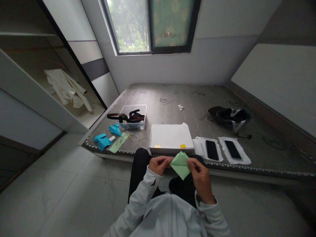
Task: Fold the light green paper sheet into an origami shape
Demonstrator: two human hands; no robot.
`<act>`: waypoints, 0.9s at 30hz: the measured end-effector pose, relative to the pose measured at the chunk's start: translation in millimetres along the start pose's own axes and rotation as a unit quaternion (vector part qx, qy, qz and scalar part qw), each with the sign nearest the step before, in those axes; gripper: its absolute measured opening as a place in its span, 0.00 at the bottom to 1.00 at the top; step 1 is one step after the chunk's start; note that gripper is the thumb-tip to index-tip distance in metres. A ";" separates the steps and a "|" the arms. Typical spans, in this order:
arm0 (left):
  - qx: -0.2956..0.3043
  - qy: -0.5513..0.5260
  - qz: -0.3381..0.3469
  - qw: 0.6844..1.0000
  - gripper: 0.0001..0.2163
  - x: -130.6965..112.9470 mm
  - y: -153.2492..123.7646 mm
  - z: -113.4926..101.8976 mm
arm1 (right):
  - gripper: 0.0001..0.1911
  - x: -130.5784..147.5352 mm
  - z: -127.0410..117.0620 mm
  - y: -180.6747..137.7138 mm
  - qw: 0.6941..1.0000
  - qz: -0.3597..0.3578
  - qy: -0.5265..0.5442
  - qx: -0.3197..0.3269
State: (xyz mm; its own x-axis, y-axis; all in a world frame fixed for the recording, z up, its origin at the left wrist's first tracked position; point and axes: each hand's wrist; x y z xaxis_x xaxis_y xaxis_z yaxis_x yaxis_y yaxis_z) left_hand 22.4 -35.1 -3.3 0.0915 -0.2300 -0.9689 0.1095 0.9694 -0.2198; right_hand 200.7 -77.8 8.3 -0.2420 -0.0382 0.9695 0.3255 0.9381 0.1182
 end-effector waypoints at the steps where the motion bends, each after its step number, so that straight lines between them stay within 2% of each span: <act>1: -0.010 0.004 -0.002 1.000 0.23 -0.1 0.2 0.7 | 0.20 -0.4 1.2 -0.5 1.000 0.020 0.010 -0.006; 4: -0.027 -0.013 -0.007 1.000 0.25 0.7 -1.1 4.1 | 0.23 -1.5 5.8 -1.5 0.996 0.057 0.074 -0.005; 7: -0.020 -0.048 -0.027 0.998 0.31 0.5 -5.2 7.9 | 0.27 -0.8 10.2 -2.1 0.992 0.070 0.105 -0.015; 10: 0.007 -0.061 -0.049 0.997 0.35 -1.2 -10.0 10.5 | 0.25 1.9 12.7 -3.2 0.992 0.079 0.099 -0.018; 13: 0.030 -0.063 -0.055 0.996 0.35 -0.6 -12.4 12.7 | 0.22 3.8 13.9 -5.4 0.992 0.079 0.094 -0.026; 16: 0.014 -0.043 -0.051 0.998 0.32 4.3 -10.4 14.5 | 0.22 3.3 14.2 -7.3 0.993 0.078 0.091 -0.025; 18: -0.003 -0.030 -0.061 0.998 0.31 7.4 -7.8 14.5 | 0.21 2.1 13.4 -7.7 0.997 0.050 0.061 -0.024; 20: -0.035 -0.008 -0.064 0.997 0.29 7.5 -6.5 13.4 | 0.18 0.7 12.1 -7.7 0.998 -0.028 -0.024 -0.043; 22: -0.093 0.057 -0.035 0.993 0.25 3.6 -8.3 12.4 | 0.15 -0.2 11.1 -8.1 0.983 -0.123 -0.123 -0.057; 24: -0.133 0.149 0.016 0.980 0.19 -2.5 -13.9 13.3 | 0.16 -0.2 11.6 -9.6 0.972 -0.168 -0.164 -0.017; 25: -0.128 0.182 0.045 0.974 0.17 -5.5 -17.8 14.7 | 0.18 0.2 12.5 -10.6 0.974 -0.168 -0.154 0.019; 27: -0.064 0.205 0.119 0.969 0.15 -9.7 -25.7 18.5 | 0.25 1.6 14.9 -12.5 0.982 -0.137 -0.109 0.077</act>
State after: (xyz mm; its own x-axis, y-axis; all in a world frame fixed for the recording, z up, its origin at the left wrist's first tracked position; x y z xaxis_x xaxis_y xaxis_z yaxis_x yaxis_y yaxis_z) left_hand 37.0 -59.4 13.9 -0.3054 0.0285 -0.9518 0.0073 0.9996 0.0276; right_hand 182.6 -84.5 5.2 -0.4968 -0.2371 0.8348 0.0831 0.9445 0.3178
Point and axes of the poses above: each hand's wrist, its own y-axis towards the middle knuckle, its own z-axis out of the palm, x = y × z, and after that the axes turned 3 degrees about -x, right-handed
